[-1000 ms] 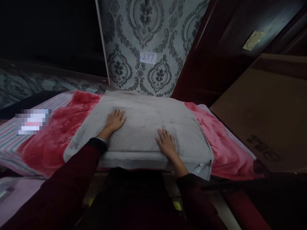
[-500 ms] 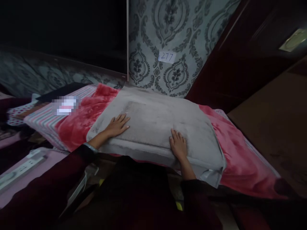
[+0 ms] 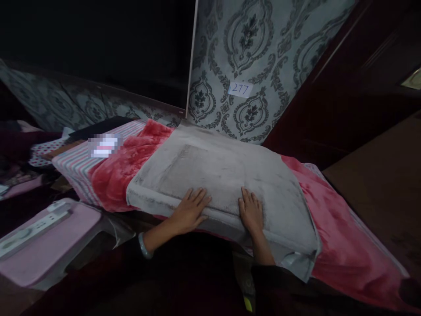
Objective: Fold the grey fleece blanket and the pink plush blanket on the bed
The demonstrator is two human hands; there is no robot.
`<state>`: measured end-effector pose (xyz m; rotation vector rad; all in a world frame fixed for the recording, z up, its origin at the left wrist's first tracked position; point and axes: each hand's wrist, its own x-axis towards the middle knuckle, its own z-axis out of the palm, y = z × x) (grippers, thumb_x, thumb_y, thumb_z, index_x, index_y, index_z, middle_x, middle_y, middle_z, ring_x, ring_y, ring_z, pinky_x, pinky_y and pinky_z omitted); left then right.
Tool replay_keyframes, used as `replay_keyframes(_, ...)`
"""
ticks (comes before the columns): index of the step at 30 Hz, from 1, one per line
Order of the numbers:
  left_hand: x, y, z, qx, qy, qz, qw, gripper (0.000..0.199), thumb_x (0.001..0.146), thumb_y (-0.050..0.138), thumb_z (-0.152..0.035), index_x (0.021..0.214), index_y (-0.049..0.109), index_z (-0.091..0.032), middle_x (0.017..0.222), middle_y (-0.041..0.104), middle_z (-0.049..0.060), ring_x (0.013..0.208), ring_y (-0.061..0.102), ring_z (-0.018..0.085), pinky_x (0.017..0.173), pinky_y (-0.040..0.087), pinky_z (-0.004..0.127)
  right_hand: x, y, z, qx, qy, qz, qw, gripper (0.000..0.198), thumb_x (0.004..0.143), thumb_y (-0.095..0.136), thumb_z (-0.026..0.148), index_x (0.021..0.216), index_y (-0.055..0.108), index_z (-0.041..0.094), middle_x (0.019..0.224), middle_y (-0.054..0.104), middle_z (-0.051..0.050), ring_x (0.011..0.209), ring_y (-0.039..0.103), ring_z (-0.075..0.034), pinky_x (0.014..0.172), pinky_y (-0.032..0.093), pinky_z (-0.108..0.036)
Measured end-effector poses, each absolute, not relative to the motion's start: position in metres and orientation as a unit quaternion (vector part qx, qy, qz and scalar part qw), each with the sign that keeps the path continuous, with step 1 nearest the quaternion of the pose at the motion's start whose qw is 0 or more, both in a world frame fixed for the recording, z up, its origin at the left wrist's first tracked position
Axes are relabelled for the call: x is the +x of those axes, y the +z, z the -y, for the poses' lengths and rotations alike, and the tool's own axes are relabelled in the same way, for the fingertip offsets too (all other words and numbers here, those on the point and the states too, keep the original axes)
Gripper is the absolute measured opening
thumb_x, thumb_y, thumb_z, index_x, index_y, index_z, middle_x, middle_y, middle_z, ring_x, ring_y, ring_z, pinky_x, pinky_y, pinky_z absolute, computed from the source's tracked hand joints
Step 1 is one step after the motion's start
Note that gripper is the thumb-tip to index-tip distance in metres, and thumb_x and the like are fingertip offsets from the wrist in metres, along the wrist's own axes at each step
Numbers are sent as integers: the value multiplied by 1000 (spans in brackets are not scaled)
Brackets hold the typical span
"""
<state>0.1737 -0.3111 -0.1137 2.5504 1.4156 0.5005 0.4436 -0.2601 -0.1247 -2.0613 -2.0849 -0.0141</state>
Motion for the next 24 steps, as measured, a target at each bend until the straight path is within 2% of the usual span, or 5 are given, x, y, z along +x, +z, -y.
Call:
replay_keyframes(5,150,-98,284,844,245,-442,179,48,101,43,-38,146,56,-26,156,51,10,149,41,25,126,24,50,445,-132,258,-693,-13,711,122,60,104,23,34,161,35,22,163,41,-6,150,34,-28,120,29,-50)
replay_keyframes(10,103,-67,200,696,230,-672,108,70,95,53,-37,158,36,-11,166,31,20,156,24,34,125,23,49,445,-134,257,-691,-13,712,122,60,104,22,34,161,36,22,163,41,-6,151,33,-27,120,29,-49)
replay_keyframes(13,84,-61,164,615,190,-755,125,71,97,46,-41,161,30,-14,165,34,20,155,26,36,123,23,57,444,-134,257,-691,-12,713,119,60,103,24,34,161,35,22,163,41,-4,151,33,-27,121,29,-48)
replay_keyframes(17,79,-65,144,613,202,-750,145,65,97,45,-38,157,38,-15,160,42,18,153,32,35,123,21,59,446,-135,255,-693,6,711,125,61,103,25,33,161,34,20,164,39,-5,152,32,-26,122,27,-48)
replay_keyframes(24,72,-57,126,567,290,-742,209,76,92,54,-38,159,33,-10,145,60,21,133,59,30,105,49,40,450,-131,227,-663,97,713,205,65,98,38,32,161,34,18,157,49,-10,147,43,-25,118,37,-43)
